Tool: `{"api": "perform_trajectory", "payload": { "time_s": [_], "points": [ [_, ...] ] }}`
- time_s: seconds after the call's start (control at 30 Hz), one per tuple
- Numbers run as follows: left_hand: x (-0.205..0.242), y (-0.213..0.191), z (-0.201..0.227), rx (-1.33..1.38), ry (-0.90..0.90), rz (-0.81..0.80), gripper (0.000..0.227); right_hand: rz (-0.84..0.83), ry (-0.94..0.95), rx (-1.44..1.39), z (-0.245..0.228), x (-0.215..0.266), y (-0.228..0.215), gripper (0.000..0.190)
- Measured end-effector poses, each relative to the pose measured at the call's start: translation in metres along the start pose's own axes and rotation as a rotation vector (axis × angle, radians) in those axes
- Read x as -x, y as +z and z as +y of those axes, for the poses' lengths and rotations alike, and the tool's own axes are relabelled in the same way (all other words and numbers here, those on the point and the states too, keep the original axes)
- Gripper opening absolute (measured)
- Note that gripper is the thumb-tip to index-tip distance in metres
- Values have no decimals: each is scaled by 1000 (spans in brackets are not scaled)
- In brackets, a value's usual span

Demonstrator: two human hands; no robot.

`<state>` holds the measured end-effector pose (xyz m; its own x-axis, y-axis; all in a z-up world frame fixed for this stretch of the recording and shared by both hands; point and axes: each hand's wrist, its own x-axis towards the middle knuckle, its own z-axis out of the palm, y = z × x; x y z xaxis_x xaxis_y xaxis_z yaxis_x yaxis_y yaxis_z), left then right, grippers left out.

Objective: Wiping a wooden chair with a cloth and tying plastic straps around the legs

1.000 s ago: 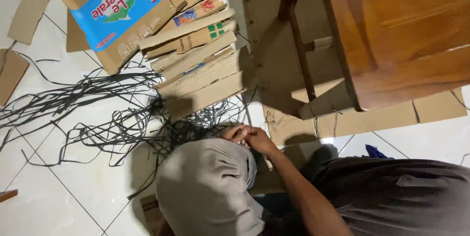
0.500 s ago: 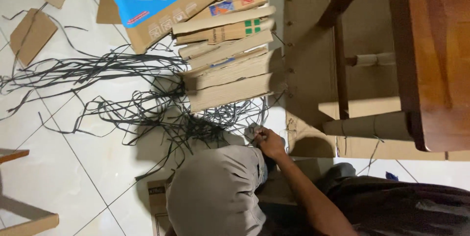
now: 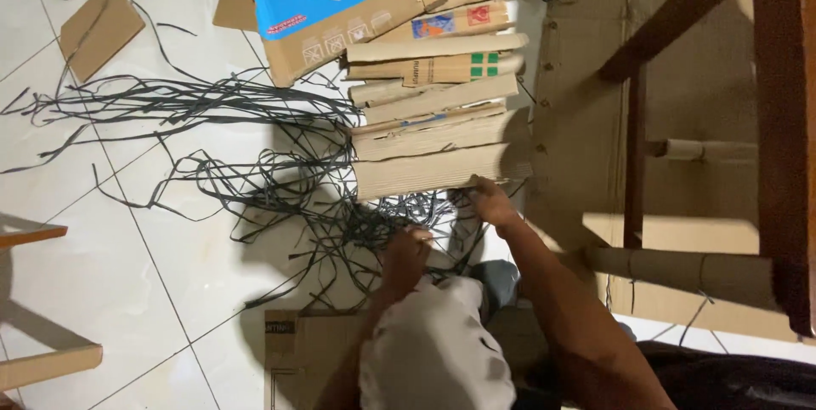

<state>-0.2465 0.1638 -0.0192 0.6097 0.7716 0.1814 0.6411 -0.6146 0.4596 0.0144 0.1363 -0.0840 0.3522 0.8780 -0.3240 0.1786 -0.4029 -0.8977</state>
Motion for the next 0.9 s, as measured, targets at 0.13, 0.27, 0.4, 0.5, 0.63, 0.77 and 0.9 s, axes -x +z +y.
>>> {"api": "perform_trajectory", "payload": {
  "time_s": [0.13, 0.27, 0.4, 0.5, 0.63, 0.77, 0.9],
  "points": [
    [7, 71, -14, 213, -7, -128, 28, -7, -100, 74, 16, -11, -15, 54],
    [1, 84, 26, 129, 342, -145, 35, -243, -133, -829, 21, -63, -19, 89],
    [-3, 62, 54, 61, 395, -169, 39, -957, -247, -1293, 20, -109, -30, 168],
    [-4, 72, 32, -43, 418, -97, 43, -295, 126, -694, -91, -27, -42, 95],
    [-1, 76, -21, -111, 463, -203, 44, -118, 343, -537, -97, 0, -31, 68],
    [0, 28, -57, -290, 214, -425, 62, -31, 369, -458, -96, 30, -25, 57],
    [22, 14, -114, -238, 18, -413, 63, 26, 409, -415, -95, 61, -20, 40]
  ]
}}
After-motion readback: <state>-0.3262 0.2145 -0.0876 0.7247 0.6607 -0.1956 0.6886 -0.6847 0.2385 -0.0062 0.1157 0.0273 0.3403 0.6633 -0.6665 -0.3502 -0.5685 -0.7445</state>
